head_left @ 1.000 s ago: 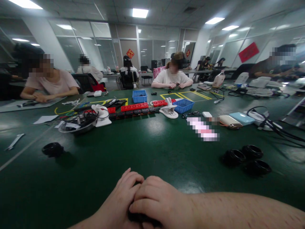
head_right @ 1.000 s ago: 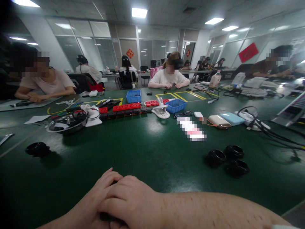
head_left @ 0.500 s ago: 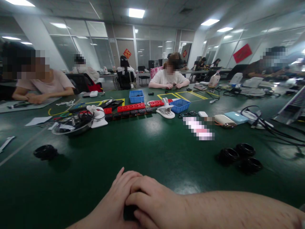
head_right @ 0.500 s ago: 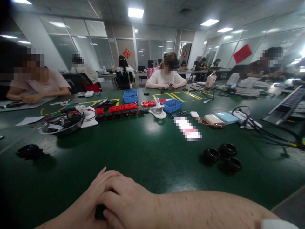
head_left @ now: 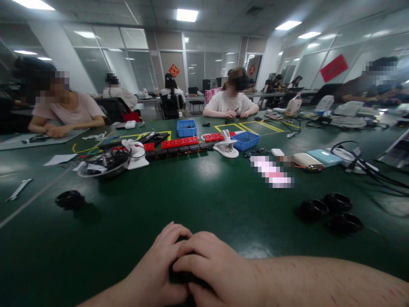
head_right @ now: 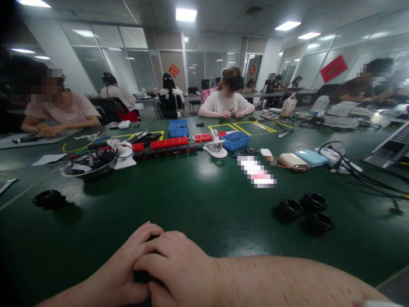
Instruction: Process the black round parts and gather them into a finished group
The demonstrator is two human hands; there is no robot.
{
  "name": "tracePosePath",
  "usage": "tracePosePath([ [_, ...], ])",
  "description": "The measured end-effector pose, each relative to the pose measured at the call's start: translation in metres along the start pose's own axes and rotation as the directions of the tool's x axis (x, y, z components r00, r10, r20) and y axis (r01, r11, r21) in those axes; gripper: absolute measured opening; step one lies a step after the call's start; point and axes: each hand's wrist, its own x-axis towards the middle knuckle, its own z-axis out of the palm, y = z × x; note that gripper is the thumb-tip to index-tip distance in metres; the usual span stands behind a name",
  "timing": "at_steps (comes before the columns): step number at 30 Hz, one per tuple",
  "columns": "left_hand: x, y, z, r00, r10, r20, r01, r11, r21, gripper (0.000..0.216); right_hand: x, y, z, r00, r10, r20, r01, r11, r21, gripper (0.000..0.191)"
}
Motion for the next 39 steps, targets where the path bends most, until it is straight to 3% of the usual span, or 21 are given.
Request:
tracePosePath([
  [4, 0.003, 0.0, -0.006, 0.995, 0.044, 0.085, -0.043, 0.999, -0.021, 0.03, 0.002, 0.005, 0.0, 0.985, -0.171, 0.028, 0.172, 0.985, -0.005, 0.025],
  [8, 0.0, -0.001, -0.007, 0.993, 0.053, 0.107, -0.053, 0.999, 0.001, 0.042, 0.002, 0.006, -0.001, 0.974, -0.226, 0.004, 0.226, 0.973, -0.043, 0.022],
  [14, -0.008, -0.012, 0.005, 0.996, 0.088, 0.0, -0.088, 0.994, 0.07, 0.078, -0.001, 0.001, 0.0, 0.999, -0.004, -0.054, -0.001, 0.997, -0.082, 0.05],
  [20, -0.007, -0.004, 0.016, 0.994, 0.05, -0.092, -0.038, 0.991, 0.125, 0.049, -0.002, 0.001, 0.008, 0.994, 0.099, -0.038, -0.101, 0.993, -0.063, 0.046],
  [25, 0.001, 0.004, 0.004, 1.0, -0.001, -0.003, 0.001, 1.0, -0.028, 0.036, -0.001, 0.002, 0.006, 0.991, -0.031, -0.128, 0.028, 0.999, -0.024, 0.035],
  [28, 0.001, 0.003, -0.002, 0.998, 0.046, 0.051, -0.044, 0.998, -0.042, 0.05, 0.001, 0.003, 0.004, 0.976, -0.15, -0.156, 0.151, 0.989, -0.003, 0.029],
  [32, -0.002, -0.002, -0.005, 0.983, 0.097, 0.153, -0.1, 0.995, 0.012, 0.067, 0.0, 0.005, 0.005, 0.96, -0.274, -0.065, 0.275, 0.962, 0.004, 0.029],
  [35, -0.004, -0.005, -0.005, 0.977, 0.088, 0.195, -0.095, 0.995, 0.03, 0.066, -0.001, 0.005, 0.004, 0.957, -0.291, 0.004, 0.291, 0.957, -0.007, 0.03],
  [39, -0.006, -0.007, 0.002, 0.981, 0.068, 0.182, -0.073, 0.997, 0.02, 0.081, 0.0, 0.003, 0.003, 0.967, -0.252, -0.043, 0.25, 0.967, -0.049, 0.028],
])
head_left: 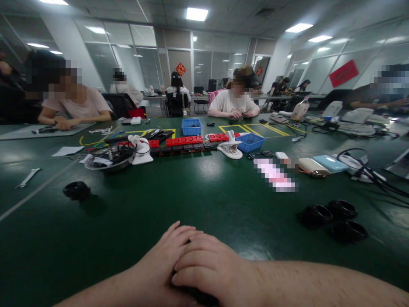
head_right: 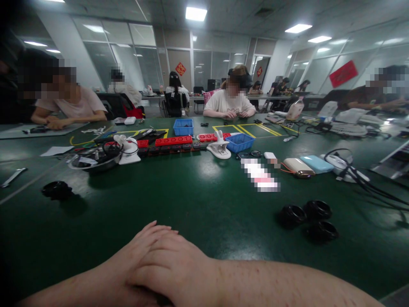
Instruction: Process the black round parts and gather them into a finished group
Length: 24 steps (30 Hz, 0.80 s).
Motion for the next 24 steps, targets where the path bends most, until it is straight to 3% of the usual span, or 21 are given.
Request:
tracePosePath([
  [3, 0.001, 0.002, 0.008, 0.995, -0.04, -0.092, 0.043, 0.998, 0.038, 0.086, 0.0, -0.002, 0.001, 0.99, 0.144, -0.007, -0.144, 0.989, -0.035, 0.04],
  [6, 0.002, 0.007, 0.011, 0.975, -0.086, -0.203, 0.099, 0.994, 0.053, 0.066, 0.0, -0.004, 0.001, 0.968, 0.249, 0.012, -0.249, 0.968, -0.015, 0.045],
  [8, 0.004, 0.01, 0.008, 0.97, -0.105, -0.219, 0.111, 0.994, 0.018, 0.051, 0.001, -0.004, 0.0, 0.966, 0.258, -0.01, -0.258, 0.966, 0.005, 0.041],
  [11, 0.006, 0.014, 0.001, 0.974, -0.108, -0.201, 0.098, 0.993, -0.059, 0.042, 0.003, -0.005, -0.002, 0.973, 0.223, -0.053, -0.222, 0.975, 0.034, 0.037],
  [18, 0.003, 0.006, -0.002, 0.997, -0.053, -0.051, 0.051, 0.998, -0.04, 0.055, 0.006, -0.002, -0.003, 0.99, 0.002, -0.14, 0.008, 0.997, 0.073, 0.026],
  [24, -0.001, -0.001, -0.005, 1.0, -0.006, 0.02, 0.006, 1.0, 0.006, 0.07, 0.004, 0.0, -0.002, 0.992, -0.03, 0.122, 0.019, 0.996, 0.087, 0.032],
])
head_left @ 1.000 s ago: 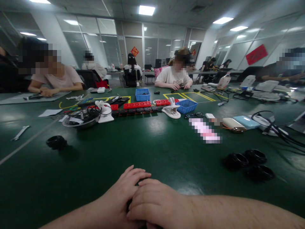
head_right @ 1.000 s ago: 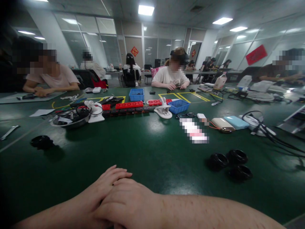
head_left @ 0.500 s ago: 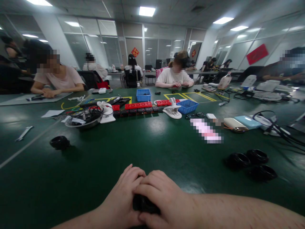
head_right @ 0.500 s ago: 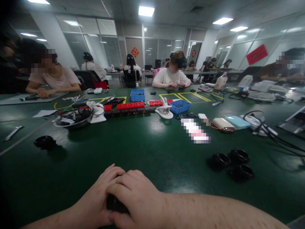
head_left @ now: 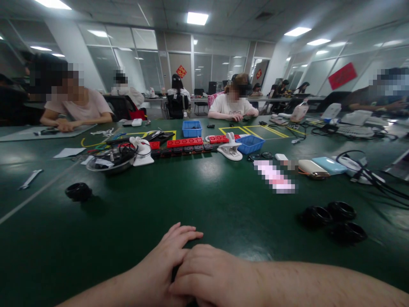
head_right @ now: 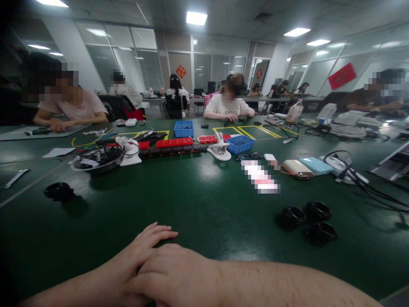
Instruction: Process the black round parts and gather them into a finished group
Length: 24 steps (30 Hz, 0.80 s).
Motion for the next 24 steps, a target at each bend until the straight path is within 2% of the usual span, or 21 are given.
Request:
tracePosePath([
  [3, -0.002, -0.003, 0.001, 1.0, 0.019, -0.005, -0.019, 1.0, 0.001, 0.084, -0.001, 0.0, 0.002, 0.998, 0.025, 0.056, -0.022, 0.998, -0.051, 0.032],
  [8, -0.002, -0.005, 0.014, 0.989, 0.065, -0.135, -0.052, 0.994, 0.097, 0.086, -0.002, -0.001, 0.003, 0.994, 0.02, -0.104, -0.033, 0.991, -0.13, 0.029],
  [11, -0.002, -0.002, 0.024, 0.966, 0.066, -0.252, -0.022, 0.984, 0.174, 0.082, -0.003, -0.002, 0.003, 0.974, 0.161, -0.16, -0.182, 0.974, -0.132, 0.042],
  [13, -0.002, -0.001, 0.03, 0.947, 0.04, -0.318, 0.019, 0.983, 0.181, 0.069, -0.003, -0.003, 0.004, 0.949, 0.273, -0.157, -0.292, 0.949, -0.114, 0.05],
  [15, -0.002, 0.0, 0.031, 0.941, 0.002, -0.339, 0.052, 0.987, 0.151, 0.056, -0.003, -0.004, 0.005, 0.932, 0.335, -0.141, -0.35, 0.932, -0.098, 0.052],
  [18, 0.001, 0.003, 0.026, 0.955, -0.046, -0.292, 0.064, 0.997, 0.052, 0.049, -0.002, -0.003, 0.004, 0.939, 0.311, -0.149, -0.325, 0.943, -0.077, 0.045],
  [21, 0.004, 0.005, 0.017, 0.973, -0.054, -0.223, 0.047, 0.998, -0.038, 0.047, -0.002, -0.002, 0.002, 0.962, 0.205, -0.18, -0.22, 0.973, -0.07, 0.035],
  [24, 0.006, 0.004, 0.011, 0.987, -0.013, -0.157, 0.008, 0.999, -0.037, 0.049, -0.003, 0.001, 0.002, 0.99, 0.104, -0.099, -0.114, 0.988, -0.1, 0.024],
])
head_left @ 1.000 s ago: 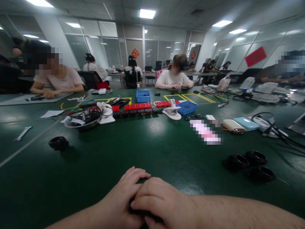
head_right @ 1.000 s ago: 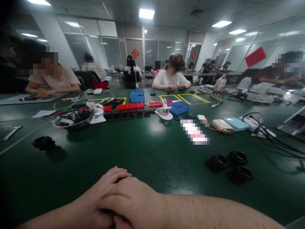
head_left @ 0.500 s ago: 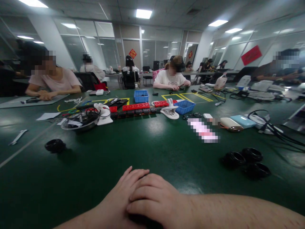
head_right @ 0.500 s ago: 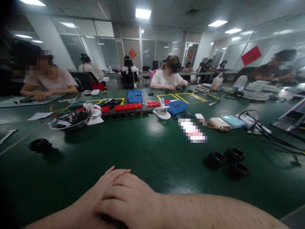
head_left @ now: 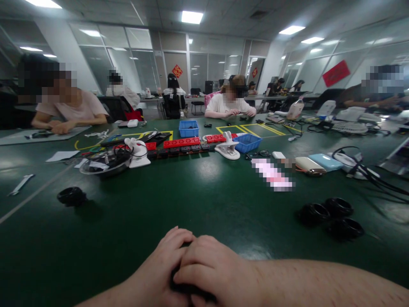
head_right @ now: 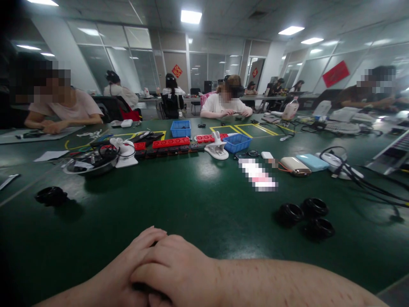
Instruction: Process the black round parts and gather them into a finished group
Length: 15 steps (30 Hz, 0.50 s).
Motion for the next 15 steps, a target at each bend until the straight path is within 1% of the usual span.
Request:
tracePosePath([
  [2, -0.001, -0.003, -0.001, 0.998, 0.021, 0.057, -0.022, 0.999, 0.024, 0.053, -0.001, 0.001, 0.001, 0.998, -0.041, 0.052, 0.042, 0.999, -0.016, 0.021],
  [4, -0.002, -0.007, 0.0, 0.995, 0.03, 0.091, -0.035, 0.998, 0.052, 0.057, -0.001, 0.002, 0.003, 0.995, -0.057, 0.077, 0.06, 0.998, -0.033, 0.021],
  [8, -0.004, -0.012, 0.002, 0.996, 0.039, 0.085, -0.045, 0.996, 0.071, 0.066, 0.001, 0.002, 0.004, 0.992, -0.076, 0.097, 0.084, 0.994, -0.076, 0.021],
  [10, -0.004, -0.01, 0.002, 0.997, 0.032, 0.067, -0.036, 0.997, 0.07, 0.071, 0.001, 0.003, 0.004, 0.993, -0.104, 0.051, 0.108, 0.991, -0.082, 0.022],
  [12, -0.004, -0.007, 0.0, 0.996, 0.036, 0.081, -0.042, 0.997, 0.065, 0.074, 0.001, 0.002, 0.003, 0.993, -0.115, -0.026, 0.113, 0.991, -0.077, 0.023],
  [14, -0.004, -0.004, -0.001, 0.995, 0.034, 0.091, -0.04, 0.997, 0.071, 0.074, 0.0, 0.001, 0.003, 0.993, -0.078, -0.093, 0.071, 0.995, -0.077, 0.026],
  [15, -0.005, -0.003, 0.0, 0.996, 0.03, 0.082, -0.037, 0.996, 0.079, 0.074, 0.0, 0.0, 0.003, 0.993, -0.04, -0.107, 0.031, 0.996, -0.081, 0.029],
])
